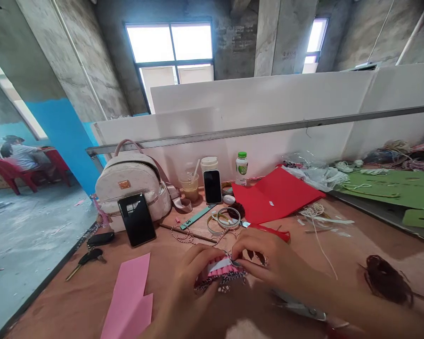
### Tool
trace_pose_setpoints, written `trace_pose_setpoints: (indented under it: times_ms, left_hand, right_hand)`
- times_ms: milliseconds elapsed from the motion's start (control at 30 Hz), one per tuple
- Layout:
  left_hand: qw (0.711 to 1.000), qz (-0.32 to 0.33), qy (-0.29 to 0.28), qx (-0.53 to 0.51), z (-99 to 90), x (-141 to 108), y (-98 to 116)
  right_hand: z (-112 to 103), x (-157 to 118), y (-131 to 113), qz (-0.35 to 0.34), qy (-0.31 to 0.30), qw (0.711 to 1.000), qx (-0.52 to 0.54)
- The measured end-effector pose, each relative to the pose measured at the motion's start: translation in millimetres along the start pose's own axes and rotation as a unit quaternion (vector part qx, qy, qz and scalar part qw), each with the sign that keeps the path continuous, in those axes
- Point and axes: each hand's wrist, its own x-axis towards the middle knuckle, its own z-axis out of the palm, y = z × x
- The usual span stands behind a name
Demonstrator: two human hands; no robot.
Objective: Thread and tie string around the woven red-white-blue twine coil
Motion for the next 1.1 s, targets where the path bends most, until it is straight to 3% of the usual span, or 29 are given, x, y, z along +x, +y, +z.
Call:
trace_pose_setpoints:
  times_ms: [300,433,700,867,1100]
  left_hand:
    - [0.999,-0.020,-0.003,-0.050,3.4,-1,0]
    - [0.996,-0.061,0.013,-0.067,5.5,1,0]
    - [0.994,-0.098,0.000,-0.048,2.5,1,2]
    - [0.995,-0.089,-0.021,-0.035,1.5,3,6]
    - [0.995,-0.077,-0.033,-0.053,1.5,4,8]
  right_hand:
    - [1,-1,5,-0.023,-0.006,0.999,0.022]
    - [-2,-1,3,-0.071,-0.002,0.997,-0.024]
    - [-9,-3,1,-0.074,-0.045,0.994,-0.065]
    - [-9,-1,3,-0.102,-0.029,0.992,-0.068]
    - [-11,-2,0,-0.072,-0.024,0.994,-0.077]
